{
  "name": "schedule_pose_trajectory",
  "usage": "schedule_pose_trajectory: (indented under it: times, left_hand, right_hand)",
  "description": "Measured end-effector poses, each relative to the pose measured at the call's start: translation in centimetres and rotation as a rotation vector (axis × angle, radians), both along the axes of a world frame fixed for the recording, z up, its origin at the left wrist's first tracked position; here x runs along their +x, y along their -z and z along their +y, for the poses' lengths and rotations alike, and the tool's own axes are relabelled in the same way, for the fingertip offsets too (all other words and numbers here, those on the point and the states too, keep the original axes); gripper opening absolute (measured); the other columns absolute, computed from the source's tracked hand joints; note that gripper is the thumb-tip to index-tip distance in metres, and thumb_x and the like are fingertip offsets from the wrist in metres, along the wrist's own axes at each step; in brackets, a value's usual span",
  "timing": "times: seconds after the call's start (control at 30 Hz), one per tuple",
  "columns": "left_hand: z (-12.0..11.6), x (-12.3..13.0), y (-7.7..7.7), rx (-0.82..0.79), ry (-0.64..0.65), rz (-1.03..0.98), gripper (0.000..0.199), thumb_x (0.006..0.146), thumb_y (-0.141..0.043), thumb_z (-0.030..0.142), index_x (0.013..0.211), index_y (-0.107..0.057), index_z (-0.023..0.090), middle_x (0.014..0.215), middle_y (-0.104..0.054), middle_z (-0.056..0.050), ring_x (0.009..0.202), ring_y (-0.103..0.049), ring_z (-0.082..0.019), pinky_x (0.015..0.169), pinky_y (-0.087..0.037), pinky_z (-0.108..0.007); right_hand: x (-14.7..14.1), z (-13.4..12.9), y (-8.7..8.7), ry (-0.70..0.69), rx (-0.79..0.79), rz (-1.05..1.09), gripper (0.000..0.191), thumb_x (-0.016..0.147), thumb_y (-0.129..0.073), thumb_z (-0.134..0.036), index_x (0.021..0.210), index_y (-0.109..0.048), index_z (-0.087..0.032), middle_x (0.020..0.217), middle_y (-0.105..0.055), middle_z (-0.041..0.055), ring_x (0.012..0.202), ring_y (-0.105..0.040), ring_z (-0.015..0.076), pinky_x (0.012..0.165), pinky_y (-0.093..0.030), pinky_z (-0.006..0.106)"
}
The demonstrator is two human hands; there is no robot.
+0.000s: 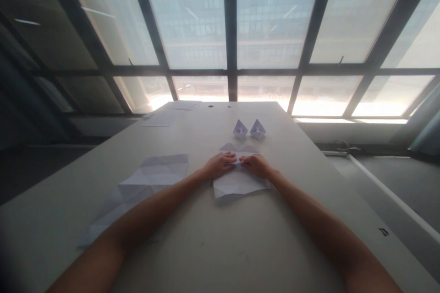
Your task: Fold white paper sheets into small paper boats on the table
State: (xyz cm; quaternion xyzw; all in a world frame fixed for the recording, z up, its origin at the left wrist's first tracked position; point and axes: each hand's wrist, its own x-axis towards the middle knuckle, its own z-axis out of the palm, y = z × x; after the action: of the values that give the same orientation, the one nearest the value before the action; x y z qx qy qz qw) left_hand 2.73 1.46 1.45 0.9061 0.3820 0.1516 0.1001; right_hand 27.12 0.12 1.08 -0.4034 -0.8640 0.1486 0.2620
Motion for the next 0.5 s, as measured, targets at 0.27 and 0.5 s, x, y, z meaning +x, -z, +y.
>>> schedule_pose_trajectory:
  times: [0.27,0.5]
  left_hand:
    - [0.3,-0.3,0.1,0.008,-0.206,-0.238,0.031,0.092,-0.057,0.05,0.091,-0.078,0.027,0.088,-0.074,-0.002,0.086,-0.067,-0.021,0.077,-0.048,-0.027]
    - [1.7,-0.7,0.5,-0.266,-0.28,-0.75,0.052,0.079,-0.064,0.061,0.059,-0.061,0.013,0.052,-0.047,0.003,0.051,-0.041,-0.011,0.049,-0.028,-0.022]
  right_hand:
    - [0.5,0.3,0.5,0.246,0.185,-0.044,0.031,0.099,-0.049,-0.035,0.096,-0.078,-0.024,0.092,-0.078,0.0066,0.084,-0.073,0.0229,0.078,-0.05,0.029]
    - [0.8,1.2,1.3,0.265,0.244,0.238,0.03,0.095,-0.052,-0.038,0.095,-0.077,-0.022,0.093,-0.078,0.0066,0.087,-0.073,0.0251,0.08,-0.052,0.033]
